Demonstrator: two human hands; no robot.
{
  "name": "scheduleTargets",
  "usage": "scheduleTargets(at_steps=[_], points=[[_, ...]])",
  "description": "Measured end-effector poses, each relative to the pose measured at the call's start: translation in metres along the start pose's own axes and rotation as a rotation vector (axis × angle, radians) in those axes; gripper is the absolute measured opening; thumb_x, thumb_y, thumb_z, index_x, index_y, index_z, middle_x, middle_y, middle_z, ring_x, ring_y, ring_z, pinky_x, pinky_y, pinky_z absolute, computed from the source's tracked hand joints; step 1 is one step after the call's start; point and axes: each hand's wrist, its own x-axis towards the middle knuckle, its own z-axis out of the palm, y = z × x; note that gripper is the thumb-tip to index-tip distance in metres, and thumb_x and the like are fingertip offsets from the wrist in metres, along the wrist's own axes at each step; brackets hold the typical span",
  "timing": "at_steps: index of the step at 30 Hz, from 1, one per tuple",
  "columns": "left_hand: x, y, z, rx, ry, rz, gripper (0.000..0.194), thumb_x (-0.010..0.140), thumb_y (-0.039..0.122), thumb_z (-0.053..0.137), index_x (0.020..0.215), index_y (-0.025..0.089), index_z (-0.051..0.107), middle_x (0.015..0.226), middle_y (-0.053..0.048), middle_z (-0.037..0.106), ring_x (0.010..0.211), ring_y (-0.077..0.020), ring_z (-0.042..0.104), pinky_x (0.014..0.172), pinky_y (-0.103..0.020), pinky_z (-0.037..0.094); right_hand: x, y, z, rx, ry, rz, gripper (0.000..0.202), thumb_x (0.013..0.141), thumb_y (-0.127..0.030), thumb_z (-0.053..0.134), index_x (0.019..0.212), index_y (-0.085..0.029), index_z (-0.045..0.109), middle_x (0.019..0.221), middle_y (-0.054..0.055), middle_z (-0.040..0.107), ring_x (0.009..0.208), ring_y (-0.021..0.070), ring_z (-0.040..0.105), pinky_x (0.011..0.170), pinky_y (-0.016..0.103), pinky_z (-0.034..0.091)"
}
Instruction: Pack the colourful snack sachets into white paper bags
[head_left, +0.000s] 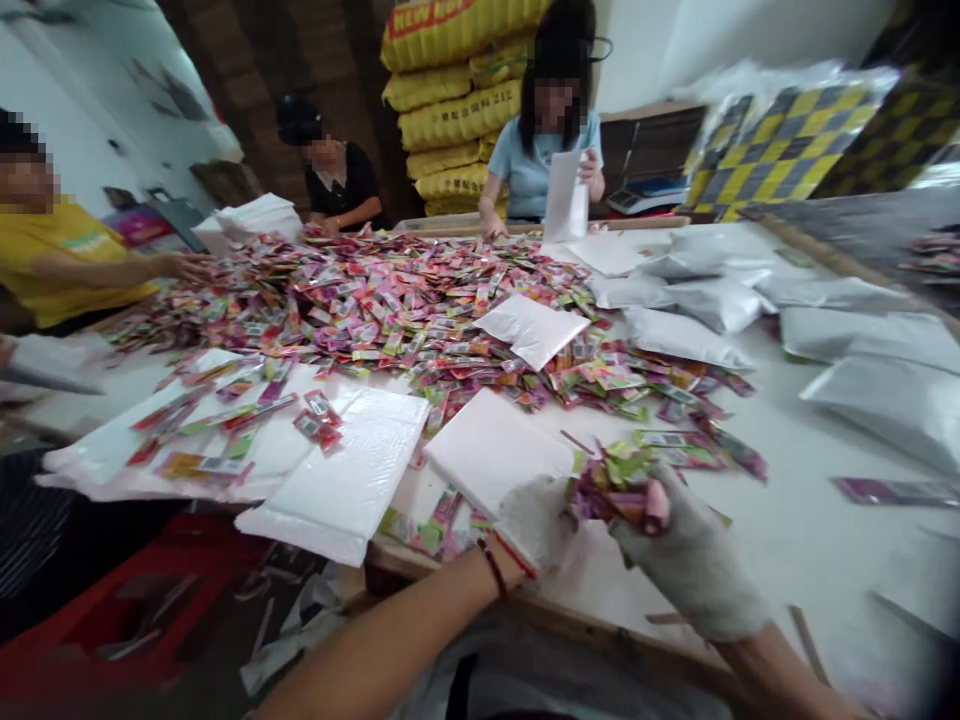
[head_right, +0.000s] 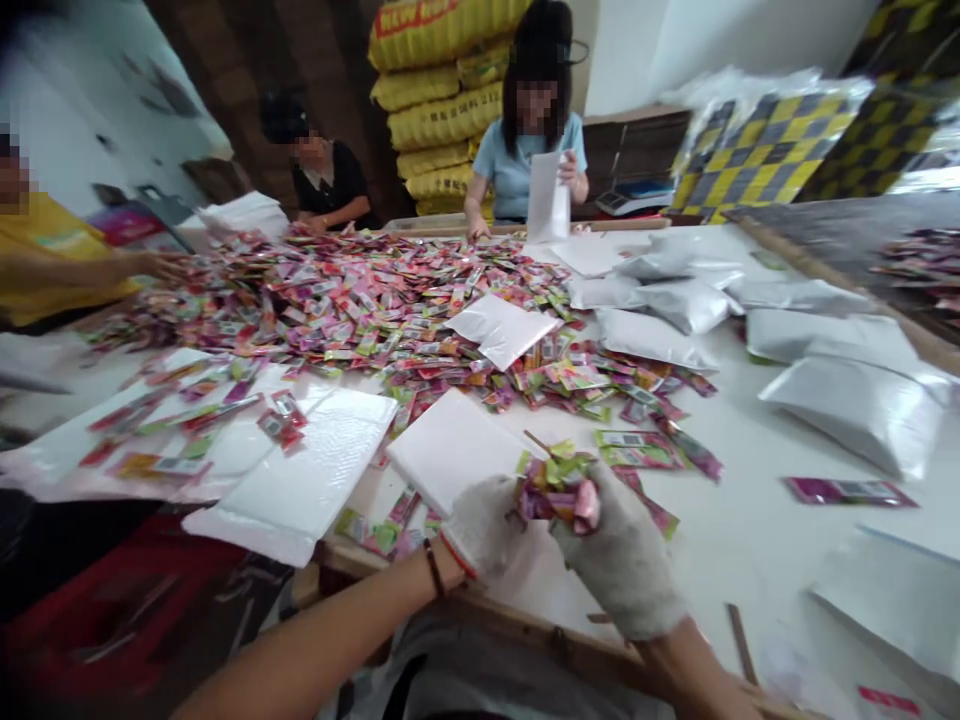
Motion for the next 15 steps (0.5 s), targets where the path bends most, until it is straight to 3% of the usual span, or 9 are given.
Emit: scheduleTargets(at_steps=[3, 7, 12, 15], points=[[0.015, -0.01, 0.017, -0.361, 0.066, -0.039, 0.021, 0.085, 0.024, 0.045, 0.093, 0.017, 0.063, 0.088, -0.006, 0.067, 0.081, -0.0164, 0.06, 0.073, -0.026, 0.048, -0.005, -0.002, 0.017, -0.179, 0.018, -0.156, 0.038, 0.064, -0.024, 0.056, 0.102, -0.022, 0.052, 0.088, 0.011, 0.065, 0.079, 0.0267, 0.06, 0.071, 0.037, 0.047], [0.017, -0.023, 0.013, -0.703, 0.178, -0.179, 0.023, 0.085, 0.023, 0.041, 0.084, 0.013, 0.062, 0.076, -0.001, 0.064, 0.07, -0.0113, 0.057, 0.065, -0.021, 0.047, 0.007, -0.007, 0.019, -0.29, -0.239, -0.189, 0.031, 0.066, -0.025, 0.056, 0.096, -0.02, 0.058, 0.083, 0.01, 0.067, 0.07, 0.0226, 0.06, 0.065, 0.032, 0.044], [0.012, -0.019, 0.008, -0.708, 0.168, -0.046, 0.021, 0.084, 0.024, 0.045, 0.082, 0.016, 0.064, 0.075, 0.002, 0.063, 0.077, -0.011, 0.058, 0.073, -0.018, 0.044, 0.042, -0.009, 0.007, -0.246, -0.467, 0.06, 0.019, 0.063, -0.028, 0.061, 0.081, -0.022, 0.06, 0.074, 0.003, 0.068, 0.063, 0.0174, 0.06, 0.059, 0.027, 0.042], [0.011, -0.009, -0.002, -0.534, 0.229, -0.035, 0.023, 0.085, 0.025, 0.043, 0.078, 0.016, 0.062, 0.069, 0.003, 0.06, 0.07, -0.0098, 0.055, 0.066, -0.016, 0.042, 0.045, -0.015, 0.011, -0.338, -0.484, 0.004, 0.021, 0.067, -0.029, 0.058, 0.086, -0.022, 0.061, 0.078, 0.005, 0.068, 0.067, 0.0194, 0.062, 0.06, 0.028, 0.042]])
